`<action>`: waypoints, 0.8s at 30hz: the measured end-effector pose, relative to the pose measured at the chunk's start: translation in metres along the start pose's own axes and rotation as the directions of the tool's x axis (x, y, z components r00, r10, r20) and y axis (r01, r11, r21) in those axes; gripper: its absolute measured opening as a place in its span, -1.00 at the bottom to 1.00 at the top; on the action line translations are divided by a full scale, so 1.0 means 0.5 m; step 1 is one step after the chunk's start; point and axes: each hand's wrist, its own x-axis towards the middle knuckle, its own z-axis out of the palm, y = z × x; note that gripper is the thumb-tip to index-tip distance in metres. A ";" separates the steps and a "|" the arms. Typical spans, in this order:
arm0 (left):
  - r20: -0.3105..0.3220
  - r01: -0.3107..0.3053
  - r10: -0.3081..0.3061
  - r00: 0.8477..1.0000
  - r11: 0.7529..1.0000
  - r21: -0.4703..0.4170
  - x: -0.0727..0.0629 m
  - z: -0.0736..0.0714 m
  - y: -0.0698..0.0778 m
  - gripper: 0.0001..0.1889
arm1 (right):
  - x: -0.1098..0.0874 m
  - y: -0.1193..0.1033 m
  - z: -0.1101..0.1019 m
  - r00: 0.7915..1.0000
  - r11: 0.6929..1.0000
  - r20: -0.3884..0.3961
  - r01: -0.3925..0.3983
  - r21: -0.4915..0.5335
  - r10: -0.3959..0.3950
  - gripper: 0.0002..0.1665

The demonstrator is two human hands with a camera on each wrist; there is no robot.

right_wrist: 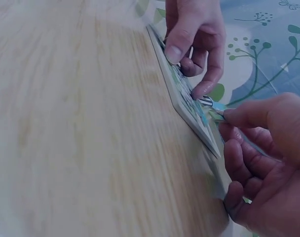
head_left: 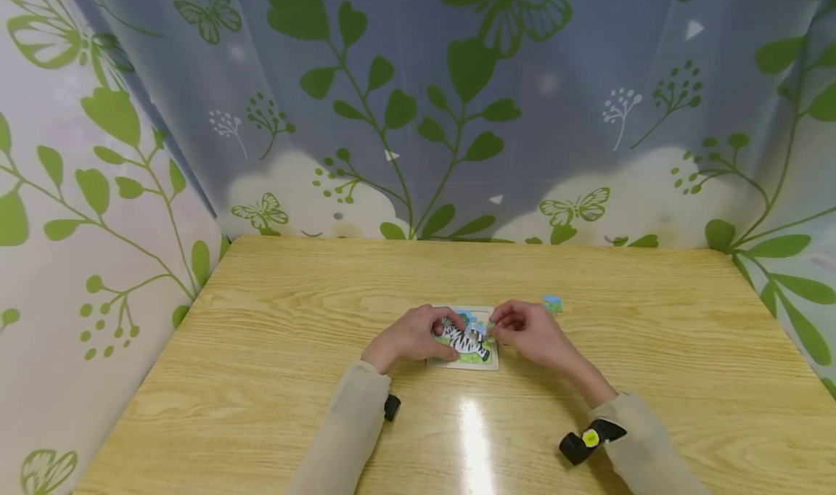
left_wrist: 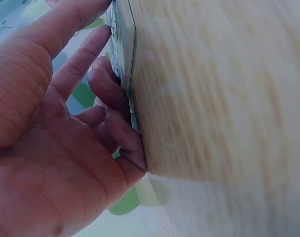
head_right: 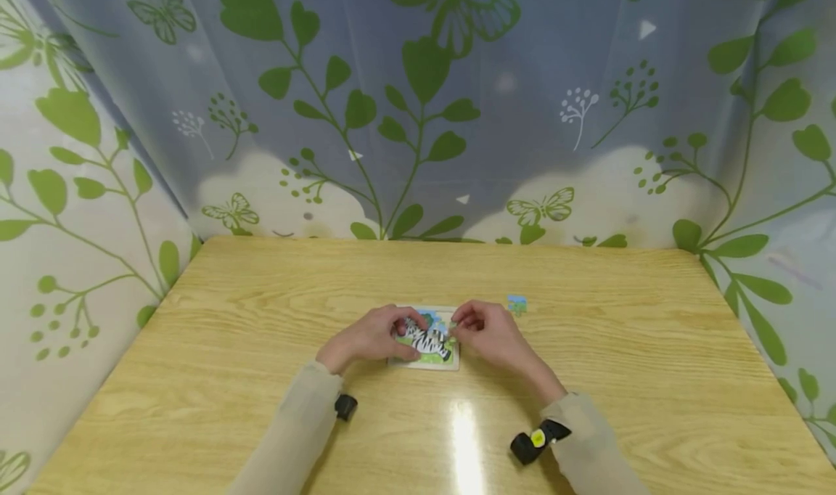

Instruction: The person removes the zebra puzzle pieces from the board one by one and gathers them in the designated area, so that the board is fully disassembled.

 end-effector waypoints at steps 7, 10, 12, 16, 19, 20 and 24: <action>-0.008 -0.004 0.004 1.000 1.000 -0.002 -0.001 0.000 0.001 -0.62 | -0.015 0.011 -0.021 0.999 1.000 -0.029 0.027 0.002 -0.027 -0.87; -0.009 -0.009 0.009 1.000 1.000 -0.006 0.000 0.001 -0.001 -0.62 | -0.024 0.020 -0.035 0.998 0.999 -0.050 0.034 -0.014 -0.035 -0.87; -0.009 -0.011 0.010 1.000 1.000 -0.009 0.000 0.002 -0.001 -0.63 | -0.032 0.026 -0.045 0.997 0.999 -0.068 0.032 -0.028 -0.034 -0.88; -0.013 -0.005 0.005 1.000 1.000 -0.009 -0.001 0.002 0.001 -0.63 | -0.045 0.038 -0.069 0.995 0.998 -0.099 0.026 -0.049 -0.031 -0.87; -0.012 0.005 -0.005 1.000 1.000 -0.014 -0.004 0.002 0.002 -0.62 | -0.056 0.046 -0.087 0.993 0.999 -0.116 0.013 -0.050 -0.019 -0.85; -0.013 0.007 -0.008 1.000 1.000 -0.017 -0.004 0.002 0.003 -0.62 | -0.059 0.049 -0.093 0.993 0.999 -0.121 0.009 -0.047 -0.014 -0.84; -0.013 0.019 -0.019 1.000 0.999 -0.025 -0.006 0.002 0.004 -0.62 | -0.071 0.060 -0.118 0.989 0.998 -0.149 -0.002 -0.068 -0.009 -0.82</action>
